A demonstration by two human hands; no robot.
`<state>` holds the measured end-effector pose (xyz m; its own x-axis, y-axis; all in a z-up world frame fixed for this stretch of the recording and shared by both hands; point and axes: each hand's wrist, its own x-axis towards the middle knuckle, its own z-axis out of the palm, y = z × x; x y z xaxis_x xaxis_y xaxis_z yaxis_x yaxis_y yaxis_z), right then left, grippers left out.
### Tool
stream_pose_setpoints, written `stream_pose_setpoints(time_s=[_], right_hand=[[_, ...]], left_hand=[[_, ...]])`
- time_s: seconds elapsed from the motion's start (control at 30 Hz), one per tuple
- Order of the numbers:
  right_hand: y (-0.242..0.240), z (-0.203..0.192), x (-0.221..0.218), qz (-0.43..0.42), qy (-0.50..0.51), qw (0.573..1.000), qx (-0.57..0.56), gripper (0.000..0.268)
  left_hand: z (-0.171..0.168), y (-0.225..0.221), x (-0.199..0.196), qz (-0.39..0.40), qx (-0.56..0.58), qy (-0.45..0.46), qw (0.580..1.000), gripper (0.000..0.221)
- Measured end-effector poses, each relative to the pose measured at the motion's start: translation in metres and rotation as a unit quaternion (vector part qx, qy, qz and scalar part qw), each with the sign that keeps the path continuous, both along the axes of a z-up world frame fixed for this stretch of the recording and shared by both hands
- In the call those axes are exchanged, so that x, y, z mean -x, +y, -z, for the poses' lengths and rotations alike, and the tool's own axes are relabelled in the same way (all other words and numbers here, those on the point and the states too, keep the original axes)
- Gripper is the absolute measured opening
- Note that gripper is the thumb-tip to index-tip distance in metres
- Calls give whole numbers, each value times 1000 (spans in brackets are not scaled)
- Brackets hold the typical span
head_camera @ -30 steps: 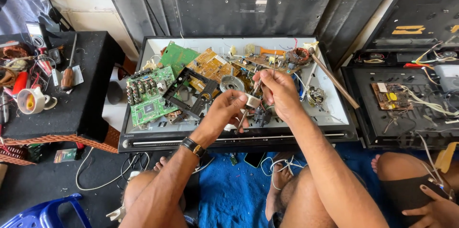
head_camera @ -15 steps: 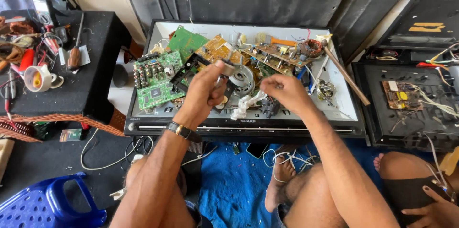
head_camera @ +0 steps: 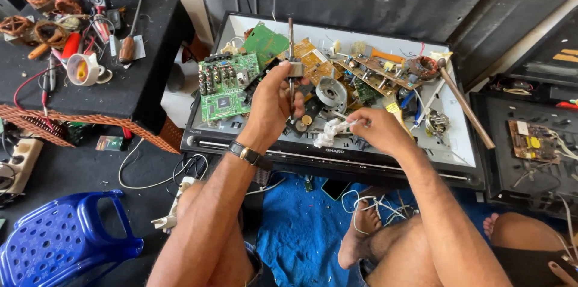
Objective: Disassembling an electronic device to remove the motor and circuit boards using a screwdriver.
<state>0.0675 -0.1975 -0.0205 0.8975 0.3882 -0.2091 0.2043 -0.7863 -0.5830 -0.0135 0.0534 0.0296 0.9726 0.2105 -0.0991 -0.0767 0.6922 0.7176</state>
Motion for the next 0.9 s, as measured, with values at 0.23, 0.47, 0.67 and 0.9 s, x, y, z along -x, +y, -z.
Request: stream_pose_setpoints(time_s=[0.23,0.47,0.67,0.9], right_hand=[[35,-5,26,-79,-15,996,49,31],[80,20,21,-86,-83,991,66,27],[106,31,10,-4,-103,994,-42,24],[113,6,4,54,-106,980,-160,16]], left_hand=[[5,2,0,-19,-36,-36,999,36],[12,-3,-2,-30,-53,-54,997,32],[8,0,-1,-53,-61,-51,995,33],[15,15,4,-83,-139,-17,987,33]])
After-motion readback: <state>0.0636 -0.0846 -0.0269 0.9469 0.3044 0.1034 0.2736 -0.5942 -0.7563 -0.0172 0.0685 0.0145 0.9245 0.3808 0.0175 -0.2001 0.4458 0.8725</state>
